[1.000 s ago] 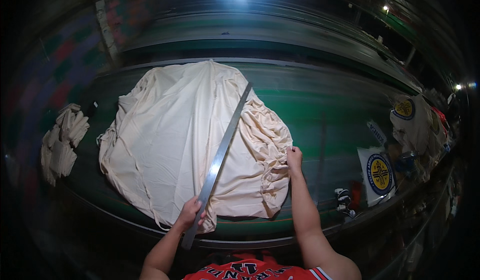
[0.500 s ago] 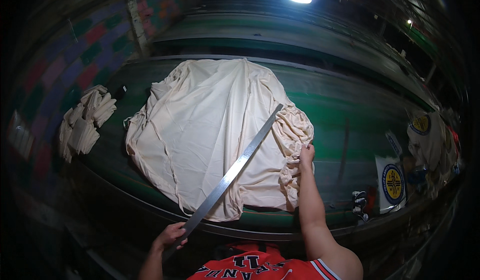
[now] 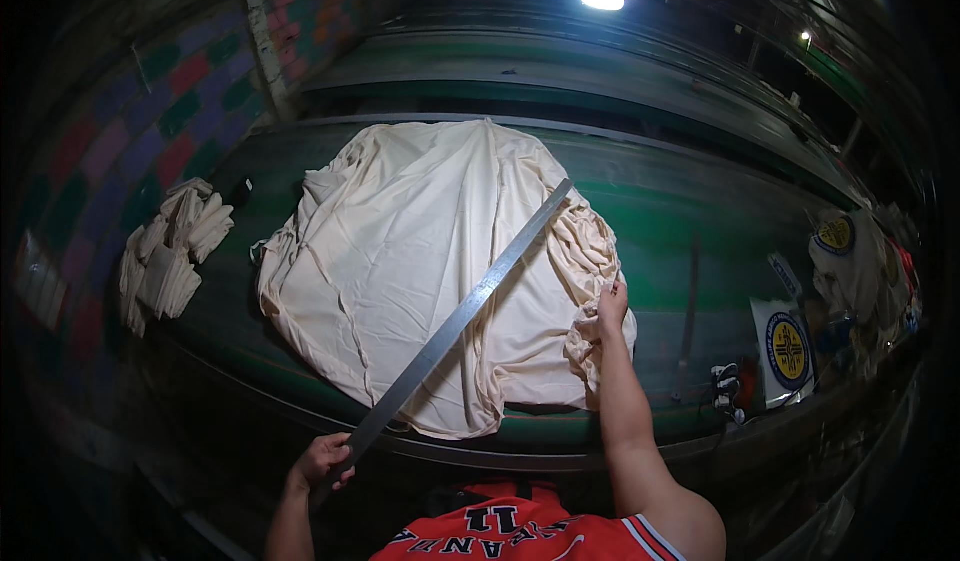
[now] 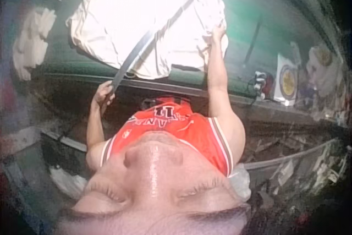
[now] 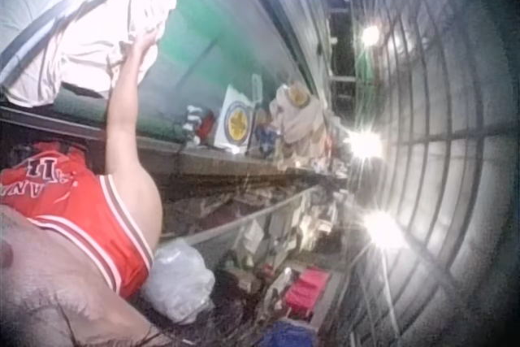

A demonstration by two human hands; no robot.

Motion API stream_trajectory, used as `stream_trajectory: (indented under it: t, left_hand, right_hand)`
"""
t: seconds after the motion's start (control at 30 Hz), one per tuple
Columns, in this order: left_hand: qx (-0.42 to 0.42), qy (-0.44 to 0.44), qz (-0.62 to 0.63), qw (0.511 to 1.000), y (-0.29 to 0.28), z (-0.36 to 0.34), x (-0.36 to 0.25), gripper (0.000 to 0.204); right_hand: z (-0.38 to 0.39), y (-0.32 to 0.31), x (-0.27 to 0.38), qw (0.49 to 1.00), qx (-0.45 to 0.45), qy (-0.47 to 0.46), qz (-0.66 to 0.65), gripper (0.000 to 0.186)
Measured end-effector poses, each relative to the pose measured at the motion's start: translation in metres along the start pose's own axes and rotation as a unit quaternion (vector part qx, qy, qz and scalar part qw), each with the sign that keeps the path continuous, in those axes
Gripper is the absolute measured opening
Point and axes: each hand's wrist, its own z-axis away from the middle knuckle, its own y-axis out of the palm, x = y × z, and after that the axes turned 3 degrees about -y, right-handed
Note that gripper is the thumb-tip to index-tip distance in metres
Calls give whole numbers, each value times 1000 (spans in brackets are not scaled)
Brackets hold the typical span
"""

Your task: The person unfolds a large off-white fabric on a green worktable, smooths it out, and then uses a long metal blade to cut the fabric along a straight line. The cut fabric remains on the table.

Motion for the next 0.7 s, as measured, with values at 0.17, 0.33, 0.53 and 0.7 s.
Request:
stream_trajectory:
  t: [0.17,0.33,0.53,0.7]
  left_hand:
    - [22,-30,-35,999,-7,-14,2,36]
    - [50,-79,-77,993,-16,-25,12,38]
    - [35,-70,-74,994,-20,-19,14,31]
    - [33,-58,-86,994,-14,-19,5,31]
  right_hand:
    - [-4,-8,2,999,-10,29,-13,26]
    - [-13,-14,-1,997,-48,60,-33,26]
    - [-9,-32,6,995,-93,27,-17,27]
    - [5,-49,44,997,-60,-42,-25,22]
